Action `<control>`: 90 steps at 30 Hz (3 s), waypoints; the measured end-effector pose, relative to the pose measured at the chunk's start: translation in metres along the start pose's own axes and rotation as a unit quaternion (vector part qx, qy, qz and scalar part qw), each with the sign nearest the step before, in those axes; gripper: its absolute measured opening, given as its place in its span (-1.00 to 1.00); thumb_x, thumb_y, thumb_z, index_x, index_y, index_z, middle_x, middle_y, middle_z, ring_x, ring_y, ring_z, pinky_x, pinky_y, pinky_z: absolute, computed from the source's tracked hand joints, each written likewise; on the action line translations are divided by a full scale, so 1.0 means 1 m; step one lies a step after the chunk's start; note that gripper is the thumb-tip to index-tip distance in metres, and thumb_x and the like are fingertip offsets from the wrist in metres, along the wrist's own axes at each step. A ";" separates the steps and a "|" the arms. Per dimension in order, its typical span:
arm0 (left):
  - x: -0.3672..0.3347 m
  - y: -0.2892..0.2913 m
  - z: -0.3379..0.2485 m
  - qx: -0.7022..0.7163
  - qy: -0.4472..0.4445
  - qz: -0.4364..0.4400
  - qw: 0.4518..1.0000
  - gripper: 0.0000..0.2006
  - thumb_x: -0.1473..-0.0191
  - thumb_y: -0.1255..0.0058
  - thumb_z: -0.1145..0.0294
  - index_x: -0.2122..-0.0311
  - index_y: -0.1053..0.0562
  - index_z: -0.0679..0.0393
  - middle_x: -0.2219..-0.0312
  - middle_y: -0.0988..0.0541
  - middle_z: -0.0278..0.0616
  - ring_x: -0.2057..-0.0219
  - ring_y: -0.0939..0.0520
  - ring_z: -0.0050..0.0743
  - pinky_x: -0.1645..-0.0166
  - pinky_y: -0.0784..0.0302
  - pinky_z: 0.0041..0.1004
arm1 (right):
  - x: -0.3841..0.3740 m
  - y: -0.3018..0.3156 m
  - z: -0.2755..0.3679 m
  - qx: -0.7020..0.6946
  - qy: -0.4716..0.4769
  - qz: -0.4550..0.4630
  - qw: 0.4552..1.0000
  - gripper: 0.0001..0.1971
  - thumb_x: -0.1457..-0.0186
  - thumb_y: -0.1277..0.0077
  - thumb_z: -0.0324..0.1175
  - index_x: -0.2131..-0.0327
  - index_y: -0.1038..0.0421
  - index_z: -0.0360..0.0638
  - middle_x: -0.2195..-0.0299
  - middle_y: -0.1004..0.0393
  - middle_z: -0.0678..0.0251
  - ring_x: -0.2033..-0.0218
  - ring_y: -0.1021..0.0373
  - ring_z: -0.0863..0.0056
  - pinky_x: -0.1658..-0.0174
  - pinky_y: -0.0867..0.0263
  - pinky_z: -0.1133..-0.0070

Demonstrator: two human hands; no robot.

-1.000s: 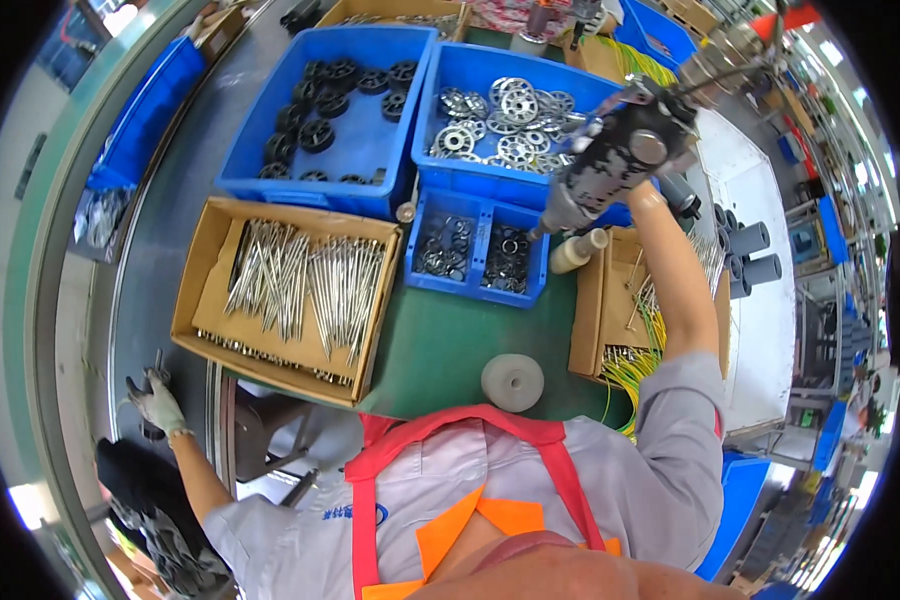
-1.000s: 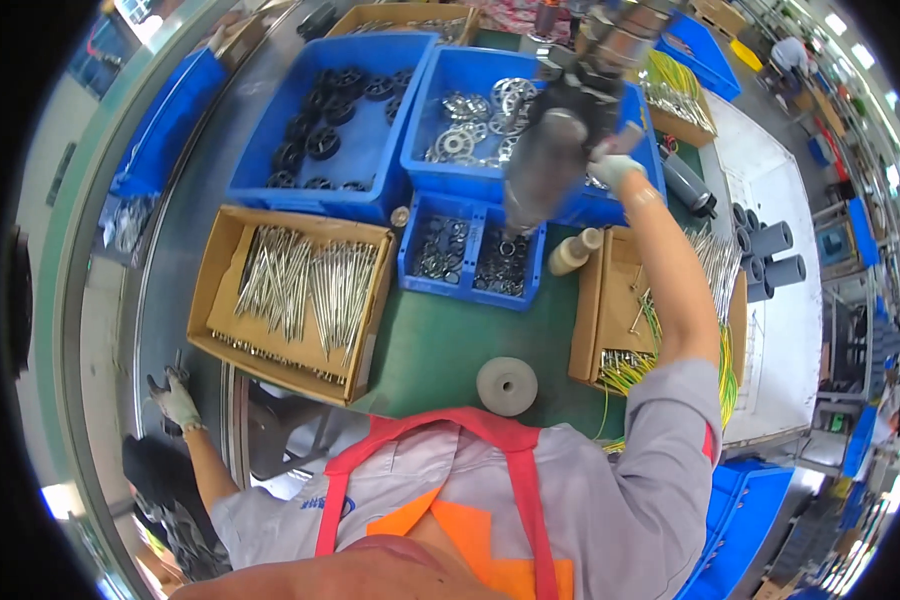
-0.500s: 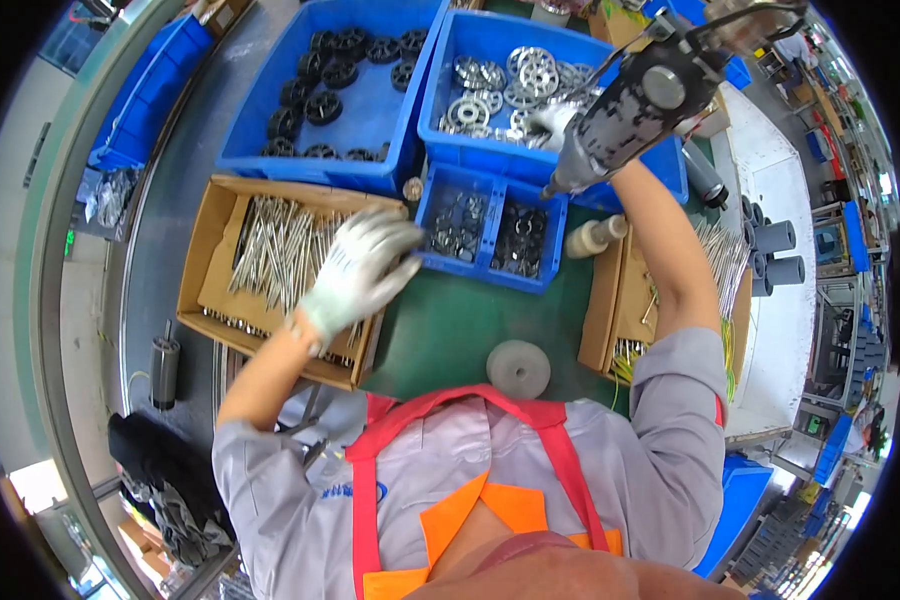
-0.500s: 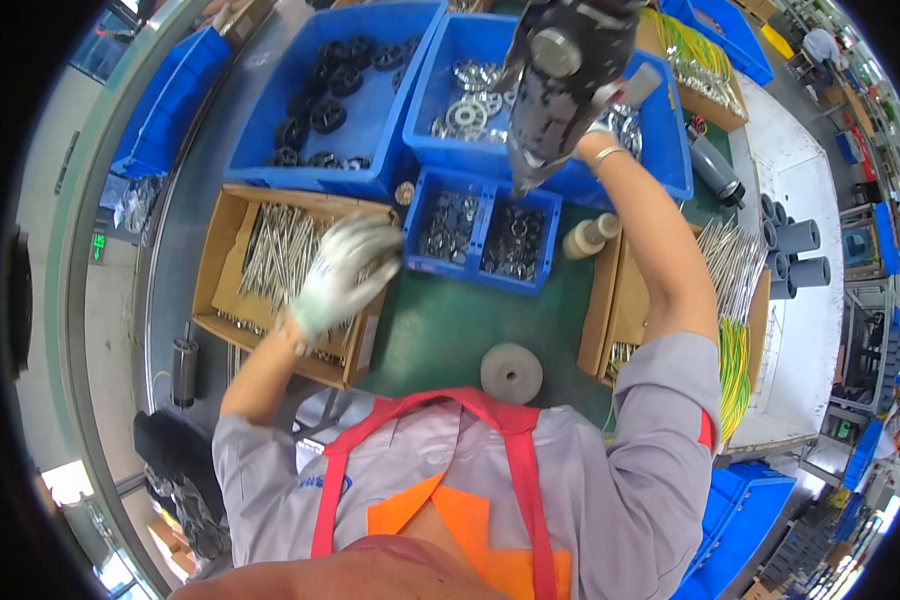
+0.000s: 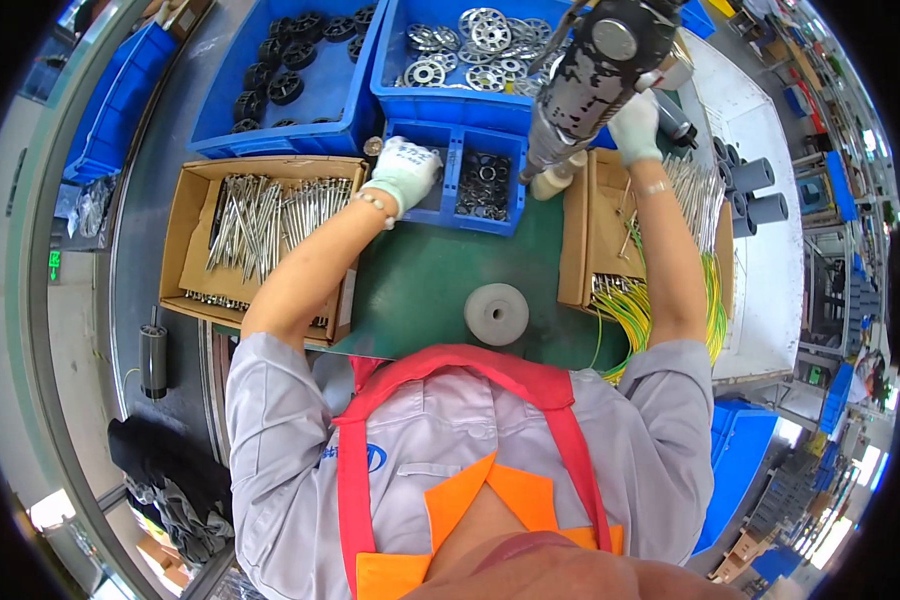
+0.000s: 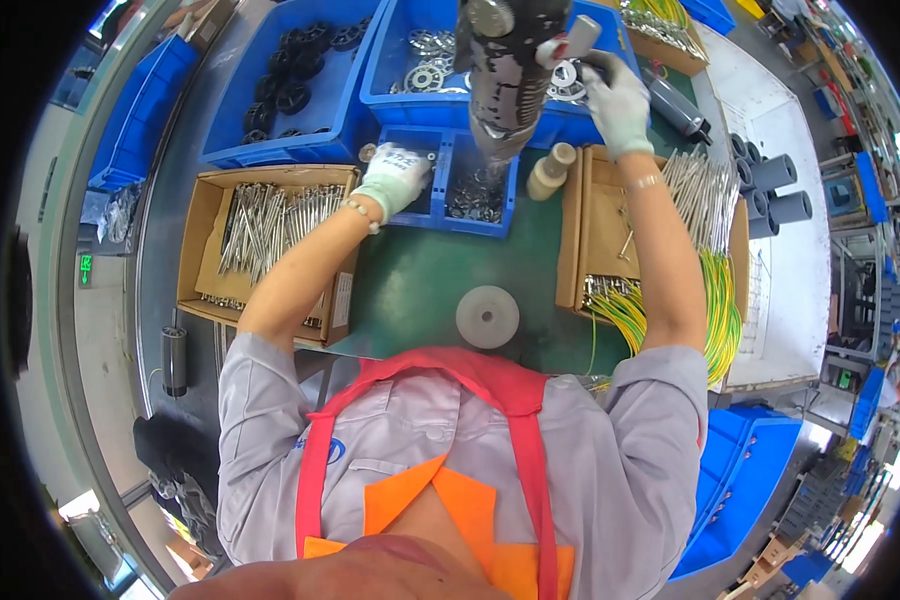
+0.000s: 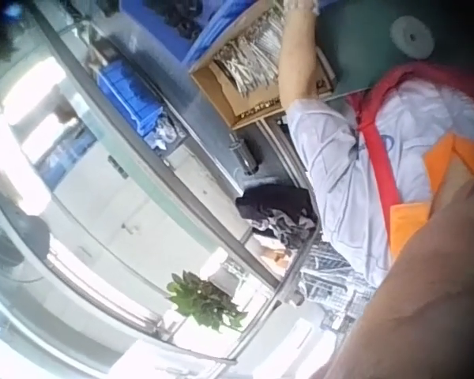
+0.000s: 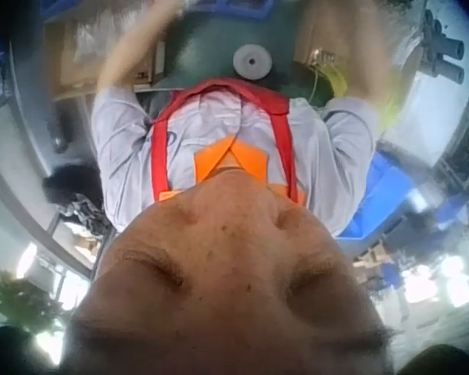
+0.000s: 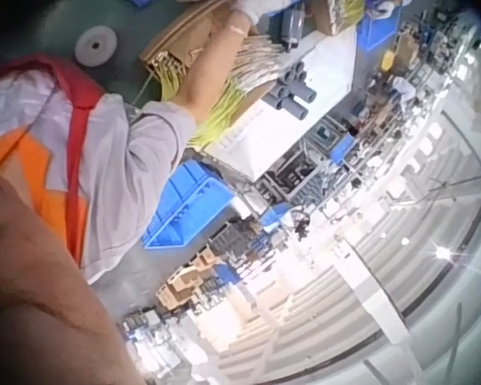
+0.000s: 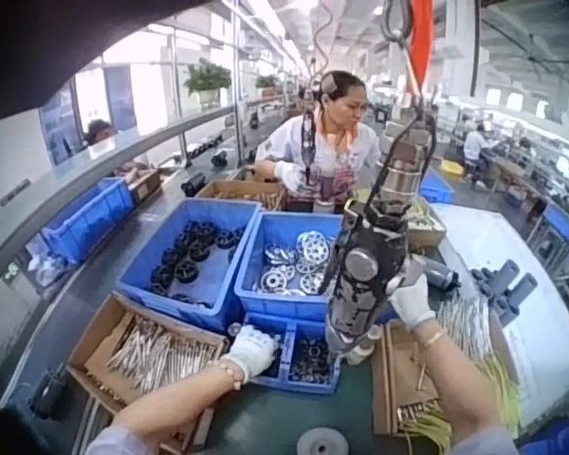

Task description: The person assembles electric motors by fastening screws onto motor end caps with a pneumatic tool, placing finished motors aside, and fitting rotors, sleeves, and end plates together by hand and with a mallet.

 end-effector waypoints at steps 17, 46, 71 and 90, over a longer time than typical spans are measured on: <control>0.058 0.017 0.062 0.375 0.100 -0.253 0.886 -0.68 -0.09 -0.16 0.21 0.07 -0.57 0.12 0.26 -0.66 -0.07 0.24 -0.69 -0.23 0.10 -0.55 -0.43 | 0.276 -0.006 0.097 -0.404 -0.169 0.228 0.870 -0.70 -0.09 -0.09 -0.44 0.07 -0.48 -0.26 0.16 -0.57 0.19 0.16 -0.51 0.41 0.06 -0.41 0.50; 0.153 0.024 -0.117 0.585 -0.020 -0.151 0.797 -0.83 -0.12 -0.10 0.52 0.17 -0.56 0.31 0.20 -0.66 -0.12 0.14 -0.61 -0.52 0.03 -0.50 -0.47 | 0.328 0.109 0.049 -0.274 0.045 0.045 0.960 -0.77 0.08 -0.09 -0.58 0.26 -0.54 -0.21 0.27 -0.58 0.18 0.18 -0.52 0.17 0.10 -0.43 0.36; 0.156 0.004 -0.170 0.371 -0.101 -0.170 0.908 -0.21 0.24 -0.43 0.27 -0.16 -0.36 0.24 -0.14 -0.33 0.19 -0.09 -0.44 0.14 -0.09 -0.49 -0.19 | 0.366 0.312 -0.069 -0.003 -0.133 -0.178 0.975 -0.80 0.01 -0.12 -0.52 0.25 -0.57 -0.16 0.30 -0.60 0.21 0.26 -0.54 0.30 0.15 -0.44 0.49; 0.143 -0.014 -0.189 0.274 -0.174 -0.200 0.924 -0.06 0.01 -0.08 -0.34 -0.31 -0.18 0.16 -0.31 -0.06 0.21 -0.29 -0.16 0.24 -0.31 -0.11 -0.01 | 0.764 0.409 -0.430 0.377 -0.381 0.427 0.728 -0.54 -0.19 0.16 -0.06 -0.12 -0.38 0.07 -0.18 -0.32 0.02 -0.16 -0.30 0.05 -0.20 -0.24 0.28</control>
Point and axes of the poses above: each hand's wrist, its own x-axis away from the middle knuckle, its own y-axis out of the back of the hand, z = x × y, the point moved 9 cm from there along -x, towards the middle knuckle
